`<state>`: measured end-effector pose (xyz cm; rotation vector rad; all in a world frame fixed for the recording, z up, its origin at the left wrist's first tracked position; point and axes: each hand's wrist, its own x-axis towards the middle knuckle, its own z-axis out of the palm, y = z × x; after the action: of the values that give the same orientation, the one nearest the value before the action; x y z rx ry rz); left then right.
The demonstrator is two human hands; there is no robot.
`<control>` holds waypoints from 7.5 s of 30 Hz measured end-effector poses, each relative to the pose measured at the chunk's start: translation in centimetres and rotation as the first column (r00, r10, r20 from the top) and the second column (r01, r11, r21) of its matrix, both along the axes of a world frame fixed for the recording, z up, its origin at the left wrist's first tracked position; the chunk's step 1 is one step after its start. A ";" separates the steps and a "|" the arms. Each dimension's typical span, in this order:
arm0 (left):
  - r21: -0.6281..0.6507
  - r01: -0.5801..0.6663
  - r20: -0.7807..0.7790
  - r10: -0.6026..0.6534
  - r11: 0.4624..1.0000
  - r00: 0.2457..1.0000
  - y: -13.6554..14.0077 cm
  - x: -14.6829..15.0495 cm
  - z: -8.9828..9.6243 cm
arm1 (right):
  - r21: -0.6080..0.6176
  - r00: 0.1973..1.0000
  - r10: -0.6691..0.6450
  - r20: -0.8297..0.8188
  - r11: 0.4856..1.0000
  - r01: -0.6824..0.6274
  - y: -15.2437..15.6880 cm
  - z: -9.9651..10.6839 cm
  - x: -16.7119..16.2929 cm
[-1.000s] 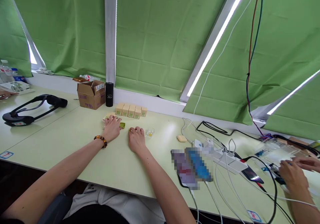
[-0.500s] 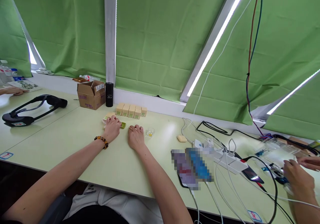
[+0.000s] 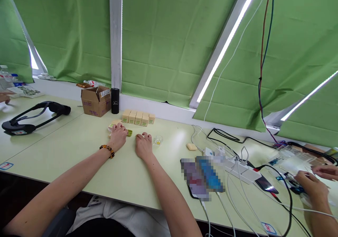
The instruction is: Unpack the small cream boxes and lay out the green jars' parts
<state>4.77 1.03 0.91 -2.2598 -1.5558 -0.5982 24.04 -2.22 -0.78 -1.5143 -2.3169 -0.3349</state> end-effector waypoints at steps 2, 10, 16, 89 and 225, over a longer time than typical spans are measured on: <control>0.000 -0.001 0.001 0.001 1.000 1.000 0.0 0.0 0.0 | 0.004 1.000 0.001 -0.002 1.000 -0.001 0.0 0.0 0.0; -0.004 -0.003 0.023 0.003 1.000 1.000 -0.2 0.1 0.2 | -0.006 1.000 -0.002 -0.007 1.000 0.002 0.0 0.1 0.1; -0.019 0.036 0.104 -0.034 0.999 0.994 -0.5 0.3 0.4 | -0.015 1.000 -0.022 0.012 1.000 0.022 -0.1 0.2 0.1; -0.287 0.634 0.702 -0.292 0.718 0.649 -2.6 -0.7 3.2 | -0.162 0.684 0.102 -0.722 0.936 -0.312 -6.3 3.3 0.8; 0.169 0.475 0.120 -0.497 0.863 0.860 -6.9 0.1 0.1 | 0.315 0.827 0.295 -0.479 0.937 -0.152 -6.1 3.0 2.4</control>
<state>4.85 -5.89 1.06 -2.5583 -0.9494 -1.0070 26.44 -8.35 2.25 -1.0236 -1.8955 -0.1361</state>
